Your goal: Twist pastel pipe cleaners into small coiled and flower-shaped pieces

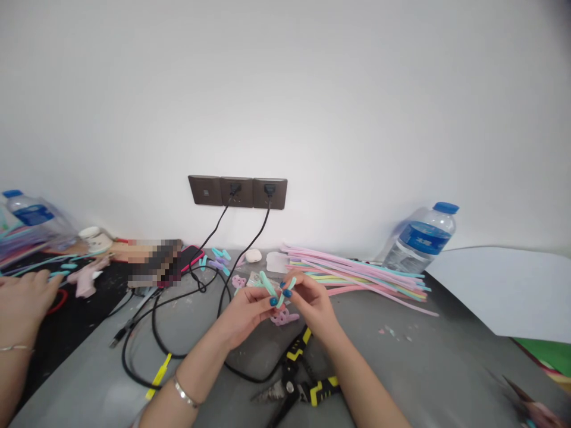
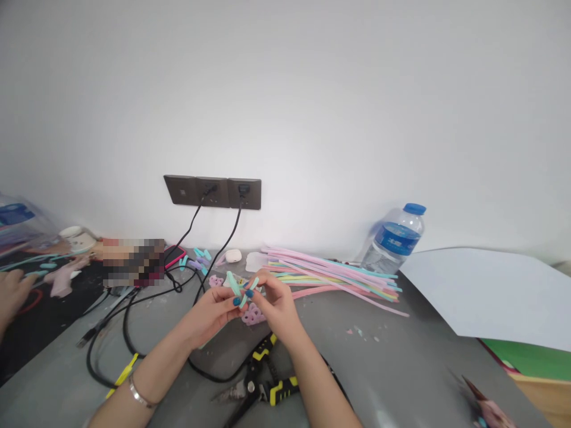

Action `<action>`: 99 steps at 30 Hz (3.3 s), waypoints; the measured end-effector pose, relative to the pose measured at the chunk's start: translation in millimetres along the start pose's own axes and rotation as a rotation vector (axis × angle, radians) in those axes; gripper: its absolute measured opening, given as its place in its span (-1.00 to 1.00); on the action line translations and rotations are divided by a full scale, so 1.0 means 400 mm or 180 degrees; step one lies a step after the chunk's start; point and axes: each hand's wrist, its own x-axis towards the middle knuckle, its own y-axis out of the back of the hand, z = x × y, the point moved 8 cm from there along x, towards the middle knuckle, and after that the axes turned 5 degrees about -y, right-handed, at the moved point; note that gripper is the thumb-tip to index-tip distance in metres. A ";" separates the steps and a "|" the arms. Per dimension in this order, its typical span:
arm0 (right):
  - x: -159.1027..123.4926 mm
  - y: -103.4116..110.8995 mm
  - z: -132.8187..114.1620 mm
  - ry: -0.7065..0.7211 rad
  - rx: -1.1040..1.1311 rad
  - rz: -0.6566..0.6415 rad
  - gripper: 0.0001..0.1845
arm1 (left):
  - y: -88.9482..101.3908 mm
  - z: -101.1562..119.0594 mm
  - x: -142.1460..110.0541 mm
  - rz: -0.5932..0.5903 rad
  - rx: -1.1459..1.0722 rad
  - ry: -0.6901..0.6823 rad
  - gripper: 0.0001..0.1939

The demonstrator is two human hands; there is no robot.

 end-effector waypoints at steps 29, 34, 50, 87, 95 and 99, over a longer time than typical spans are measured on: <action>0.002 0.018 0.063 -0.0803 0.0026 -0.0042 -0.83 | -0.007 0.000 -0.024 -0.0746 0.1046 0.0372 -0.68; -0.002 0.013 0.081 -0.0927 0.0027 -0.0047 -0.81 | -0.017 0.029 -0.020 -0.0868 0.1972 0.0072 -0.66; -0.007 0.017 0.103 -0.1025 -0.0524 -0.0123 -0.79 | -0.008 0.045 -0.012 -0.0641 0.2574 -0.0088 -0.85; -0.025 -0.013 0.115 -0.1773 0.0839 -0.0220 -0.74 | 0.020 0.126 -0.018 0.0258 0.1999 -0.1244 -0.91; -0.025 -0.012 0.114 -0.1844 0.0969 -0.0215 -0.74 | 0.001 0.128 -0.011 0.0107 0.1594 -0.1222 -0.85; -0.041 -0.032 0.114 -0.2066 0.1256 -0.0490 -0.72 | -0.001 0.109 -0.013 -0.0084 0.1370 -0.0992 -0.82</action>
